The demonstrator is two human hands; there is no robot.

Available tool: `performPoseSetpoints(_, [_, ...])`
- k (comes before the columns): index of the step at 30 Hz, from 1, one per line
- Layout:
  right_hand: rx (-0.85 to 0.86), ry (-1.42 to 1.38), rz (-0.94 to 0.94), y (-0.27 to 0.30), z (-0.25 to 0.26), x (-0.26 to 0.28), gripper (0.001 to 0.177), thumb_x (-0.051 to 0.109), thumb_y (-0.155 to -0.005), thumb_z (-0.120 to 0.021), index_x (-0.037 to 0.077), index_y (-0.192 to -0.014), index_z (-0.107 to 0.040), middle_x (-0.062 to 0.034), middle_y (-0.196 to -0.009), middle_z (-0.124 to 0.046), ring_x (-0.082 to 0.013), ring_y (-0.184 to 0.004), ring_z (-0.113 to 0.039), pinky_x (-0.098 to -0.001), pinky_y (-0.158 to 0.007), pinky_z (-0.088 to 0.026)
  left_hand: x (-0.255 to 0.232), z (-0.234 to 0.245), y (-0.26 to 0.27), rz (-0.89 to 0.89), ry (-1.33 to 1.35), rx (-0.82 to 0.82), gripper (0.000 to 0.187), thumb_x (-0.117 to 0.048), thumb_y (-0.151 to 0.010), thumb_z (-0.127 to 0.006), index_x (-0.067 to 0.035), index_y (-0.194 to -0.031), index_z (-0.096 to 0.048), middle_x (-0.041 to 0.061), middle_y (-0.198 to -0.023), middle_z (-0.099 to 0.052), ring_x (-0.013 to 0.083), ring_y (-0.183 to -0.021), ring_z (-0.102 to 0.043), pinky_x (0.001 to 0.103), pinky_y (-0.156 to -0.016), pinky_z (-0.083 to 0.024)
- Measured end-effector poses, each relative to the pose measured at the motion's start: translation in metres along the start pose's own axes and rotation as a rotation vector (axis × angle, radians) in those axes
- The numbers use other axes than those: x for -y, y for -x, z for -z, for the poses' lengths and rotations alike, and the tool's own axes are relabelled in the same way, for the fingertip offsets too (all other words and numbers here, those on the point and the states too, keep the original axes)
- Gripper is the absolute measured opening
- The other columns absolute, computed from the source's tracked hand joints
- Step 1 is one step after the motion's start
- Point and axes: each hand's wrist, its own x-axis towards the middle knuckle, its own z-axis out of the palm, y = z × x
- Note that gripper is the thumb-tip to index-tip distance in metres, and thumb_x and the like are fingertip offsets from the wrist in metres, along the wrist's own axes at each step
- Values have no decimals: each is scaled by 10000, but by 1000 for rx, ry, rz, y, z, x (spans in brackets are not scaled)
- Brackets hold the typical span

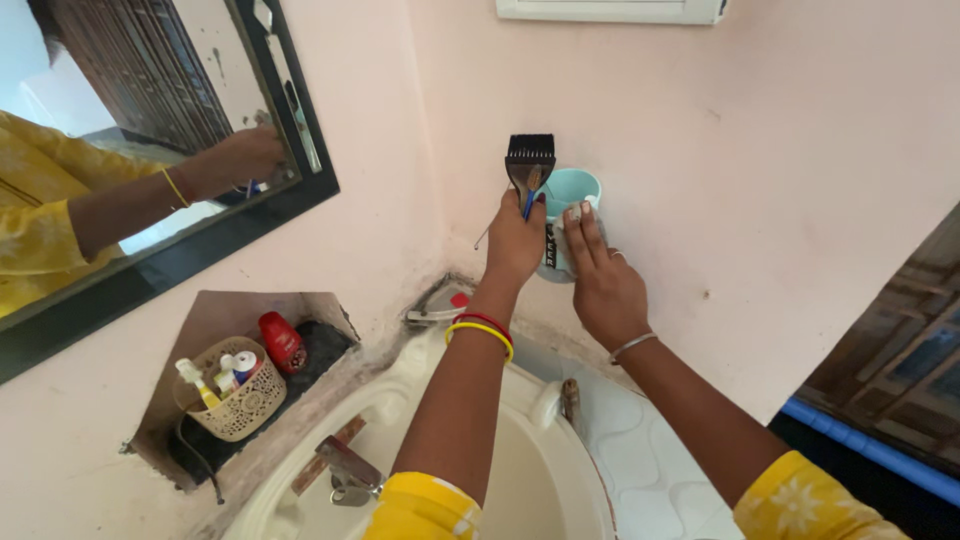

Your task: The person wipes the wall and a wall-mounted cup with a cloth, then rinses a hairbrush and a toothbrush under the sink faucet. The person places the hairbrush and toothbrush into the cup after rinsing.

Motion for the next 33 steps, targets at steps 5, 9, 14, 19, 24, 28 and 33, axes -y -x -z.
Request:
performPoseSetpoints(5, [129,-6,-100,32,-7,11,832,-20,-790,-511,139,-1586,-330,-107,-1633,-378,-336,-872,-675,-434,-705,-580,-3,2,0,-3,-3,7,319,-307,-981,-593,-15,-1109,-592,264,-990,-721,444,-947,-696,494,-821,-532])
performPoseSetpoints(9, [221,-27,-181,44,-6,12,839,-2,-785,-522,146,-1584,-313,-88,-1629,-366,-338,-892,-677,-421,-711,-580,-3,1,3,4,27,2,314,-300,-971,-590,-23,-1119,-595,254,-1001,-724,435,-942,-702,491,-816,-535])
performPoseSetpoints(14, [-25,-79,-106,2,3,11,816,-45,-820,-486,116,-1601,-315,-133,-1652,-364,-350,-964,-682,-412,-751,-579,-4,2,2,-7,2,4,323,-304,-976,-587,-21,-1134,-585,260,-999,-718,447,-940,-693,494,-818,-533])
performPoseSetpoints(19, [-21,-104,-141,5,0,17,825,-48,-805,-475,104,-1597,-300,-151,-1636,-375,-366,-970,-688,-422,-737,-576,-3,2,2,14,-20,15,322,-309,-983,-587,-23,-1132,-579,266,-1005,-714,454,-954,-688,497,-833,-525])
performPoseSetpoints(24, [185,-90,-218,47,-8,22,811,-36,-830,-495,142,-1597,-304,-133,-1622,-377,-355,-954,-703,-430,-744,-579,1,1,1,-7,-2,15,316,-299,-971,-583,-22,-1124,-591,269,-1015,-721,454,-977,-692,494,-843,-530])
performPoseSetpoints(28, [145,-152,-224,34,-1,19,880,-40,-764,-524,105,-1591,-261,-171,-1628,-354,-380,-950,-695,-438,-719,-576,-1,2,1,2,-28,11,335,-310,-976,-587,-29,-1158,-585,269,-1025,-716,458,-985,-682,500,-848,-525])
performPoseSetpoints(33, [-27,-194,-173,0,9,12,936,-63,-748,-529,90,-1618,-220,-211,-1649,-308,-396,-958,-689,-427,-702,-579,-3,2,3,-7,-5,22,341,-319,-980,-577,-37,-1171,-574,263,-1021,-715,448,-970,-691,499,-831,-530])
